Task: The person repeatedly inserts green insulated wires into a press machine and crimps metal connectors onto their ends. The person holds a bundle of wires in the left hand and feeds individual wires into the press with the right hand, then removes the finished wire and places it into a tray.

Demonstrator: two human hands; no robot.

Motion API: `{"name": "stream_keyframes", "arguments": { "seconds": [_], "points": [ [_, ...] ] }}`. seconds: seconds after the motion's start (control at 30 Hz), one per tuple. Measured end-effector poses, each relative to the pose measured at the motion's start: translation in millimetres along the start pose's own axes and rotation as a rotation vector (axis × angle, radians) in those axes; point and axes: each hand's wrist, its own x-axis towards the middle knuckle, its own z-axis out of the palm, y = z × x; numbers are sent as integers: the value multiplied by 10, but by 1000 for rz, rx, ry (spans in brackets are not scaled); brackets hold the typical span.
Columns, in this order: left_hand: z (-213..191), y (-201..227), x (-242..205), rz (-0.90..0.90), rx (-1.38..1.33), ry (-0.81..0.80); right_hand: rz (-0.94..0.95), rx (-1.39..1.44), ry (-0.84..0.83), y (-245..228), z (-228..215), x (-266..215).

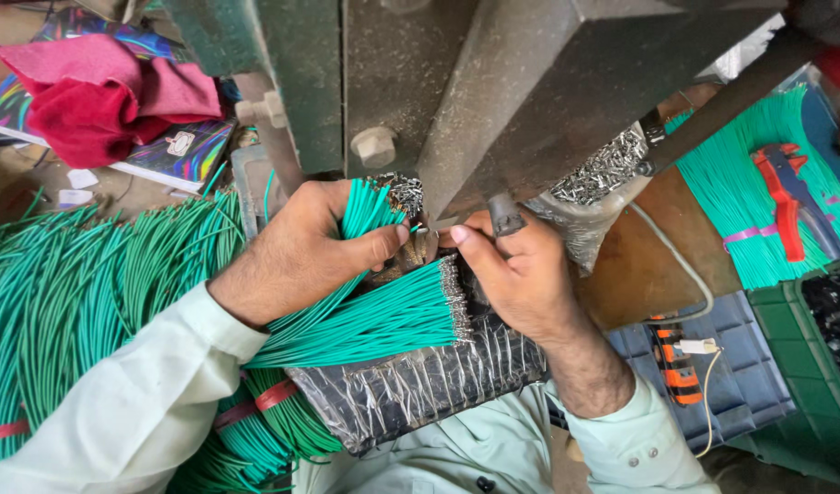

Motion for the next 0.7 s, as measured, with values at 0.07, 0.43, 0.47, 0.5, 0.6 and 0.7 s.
{"name": "stream_keyframes", "arguments": {
  "seconds": [0.07,0.43,0.47,0.5,0.6,0.7],
  "points": [
    [-14,0,-27,43,-12,-7,-109,14,-38,-20,18,19],
    [8,-35,4,34,-94,-52,-18,55,-45,222,10,136],
    [10,-33,9,51,-61,-42,2,66,-45,233,-7,142],
    [9,-31,11,69,-29,-31,22,77,-45,239,-28,148],
    [16,-36,12,96,20,-21,44,-147,-49,249,-70,180],
    [50,-9,11,61,24,-5,80,-35,-90,189,-73,179]
  ]
}}
